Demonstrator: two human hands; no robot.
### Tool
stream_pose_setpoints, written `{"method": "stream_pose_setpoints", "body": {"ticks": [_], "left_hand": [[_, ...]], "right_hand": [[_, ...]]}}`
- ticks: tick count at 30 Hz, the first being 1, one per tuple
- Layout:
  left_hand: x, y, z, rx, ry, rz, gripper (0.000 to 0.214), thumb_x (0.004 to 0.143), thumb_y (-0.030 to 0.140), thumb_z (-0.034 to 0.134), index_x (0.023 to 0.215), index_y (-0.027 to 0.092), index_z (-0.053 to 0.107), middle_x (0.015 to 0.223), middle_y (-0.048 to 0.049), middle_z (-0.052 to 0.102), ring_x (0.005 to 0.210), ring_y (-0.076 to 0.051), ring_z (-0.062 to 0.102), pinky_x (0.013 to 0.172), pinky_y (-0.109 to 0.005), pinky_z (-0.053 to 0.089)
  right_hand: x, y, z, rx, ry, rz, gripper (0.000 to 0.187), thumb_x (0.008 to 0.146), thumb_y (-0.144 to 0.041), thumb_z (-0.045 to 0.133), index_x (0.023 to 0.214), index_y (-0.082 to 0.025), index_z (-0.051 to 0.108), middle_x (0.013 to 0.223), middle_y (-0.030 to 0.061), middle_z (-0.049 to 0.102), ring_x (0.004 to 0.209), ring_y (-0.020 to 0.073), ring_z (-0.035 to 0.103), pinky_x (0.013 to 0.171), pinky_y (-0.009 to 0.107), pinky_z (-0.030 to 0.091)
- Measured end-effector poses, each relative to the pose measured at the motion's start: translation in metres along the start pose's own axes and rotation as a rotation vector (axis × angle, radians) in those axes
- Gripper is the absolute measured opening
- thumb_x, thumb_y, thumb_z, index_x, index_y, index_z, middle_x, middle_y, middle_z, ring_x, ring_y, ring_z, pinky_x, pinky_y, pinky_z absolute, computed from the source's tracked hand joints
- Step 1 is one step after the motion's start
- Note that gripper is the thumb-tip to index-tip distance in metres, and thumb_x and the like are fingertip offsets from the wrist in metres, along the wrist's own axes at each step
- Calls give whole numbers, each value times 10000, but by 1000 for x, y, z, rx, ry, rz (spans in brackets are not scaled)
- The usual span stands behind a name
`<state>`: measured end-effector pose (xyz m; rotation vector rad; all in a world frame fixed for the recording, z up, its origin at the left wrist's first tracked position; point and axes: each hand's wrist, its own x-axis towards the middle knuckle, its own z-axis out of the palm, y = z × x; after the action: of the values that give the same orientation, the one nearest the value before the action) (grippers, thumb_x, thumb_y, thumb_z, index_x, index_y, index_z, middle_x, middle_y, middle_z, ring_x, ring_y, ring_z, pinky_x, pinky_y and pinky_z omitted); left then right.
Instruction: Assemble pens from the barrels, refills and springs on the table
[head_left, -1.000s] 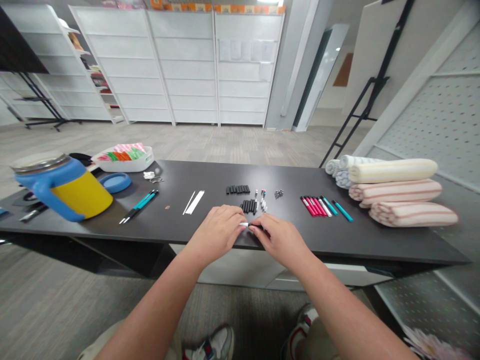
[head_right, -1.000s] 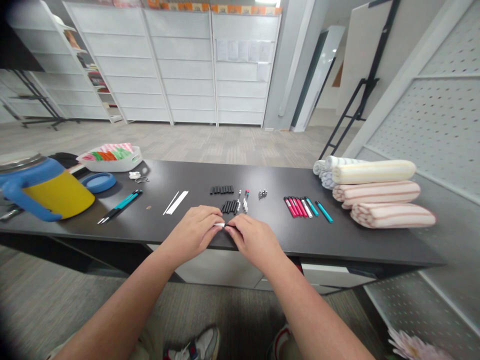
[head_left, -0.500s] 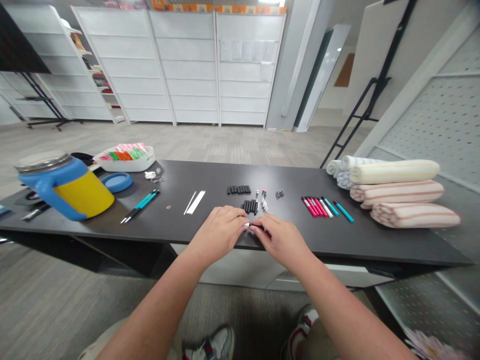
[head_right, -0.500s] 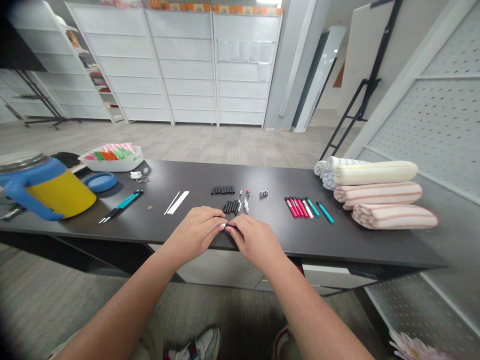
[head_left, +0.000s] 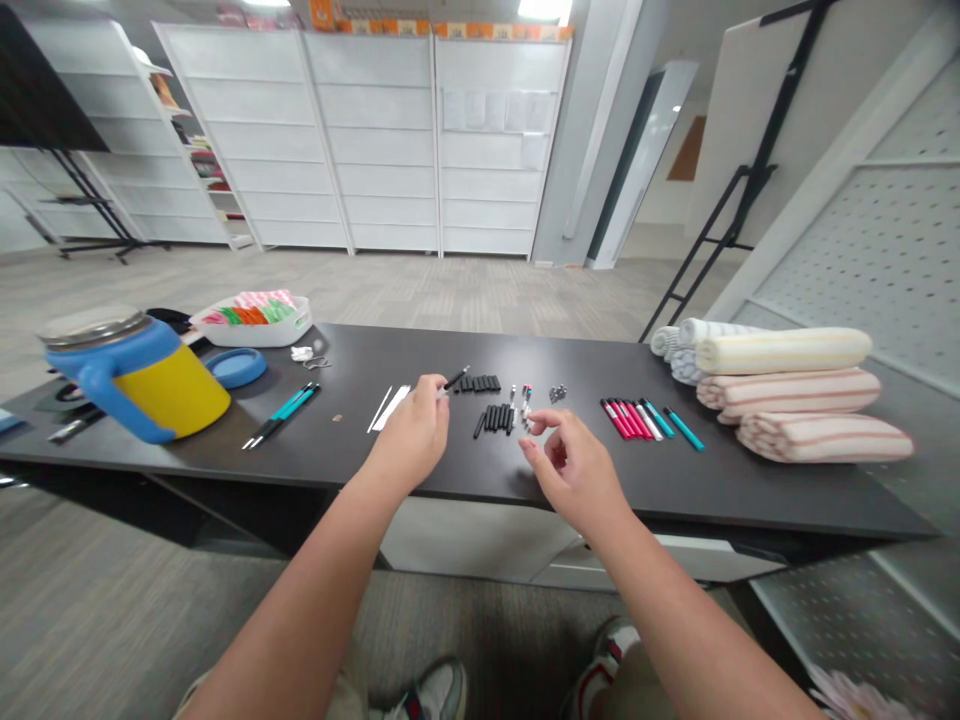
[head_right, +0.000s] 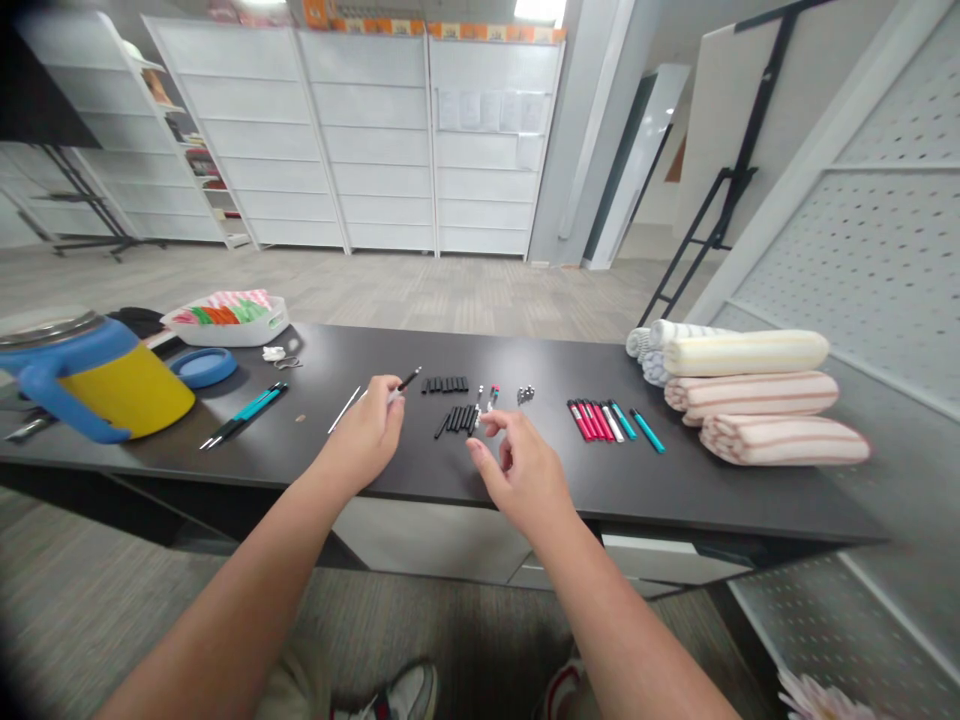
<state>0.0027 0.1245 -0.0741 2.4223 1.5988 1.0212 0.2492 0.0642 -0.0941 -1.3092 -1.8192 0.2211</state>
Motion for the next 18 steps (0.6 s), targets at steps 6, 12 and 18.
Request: {"method": "stream_pose_setpoints", "body": {"ticks": [6,12,18], "left_hand": [[25,-12,1,26,-61,-191,204,1047,304,492,1195,181,560,1041,-133,750,961,-296,731,832,-373,524],[43,-9,9,147,-185,-82,219,1035,263,523,1170,232,693,1091,-96,747,1054,-266,712,920,-338,526],[49,-5,13,205,-247,-28,328,1059,244,458,1302,227,678,1256,-127,666,1097,-274,694,941,-375,548]], "right_hand": [[-4,0,2,-20,-32,-51,205,1034,-368,568,1166,-228,640,961,41,692,636,156,576,654,313,478],[-4,0,1,-23,-16,-68,162,1051,-336,537,1092,-227,650,941,37,685,668,163,591,670,315,455],[-3,0,1,-16,-25,-70,162,1059,-323,523,1072,-224,651,956,38,688,688,161,593,693,318,449]]}}
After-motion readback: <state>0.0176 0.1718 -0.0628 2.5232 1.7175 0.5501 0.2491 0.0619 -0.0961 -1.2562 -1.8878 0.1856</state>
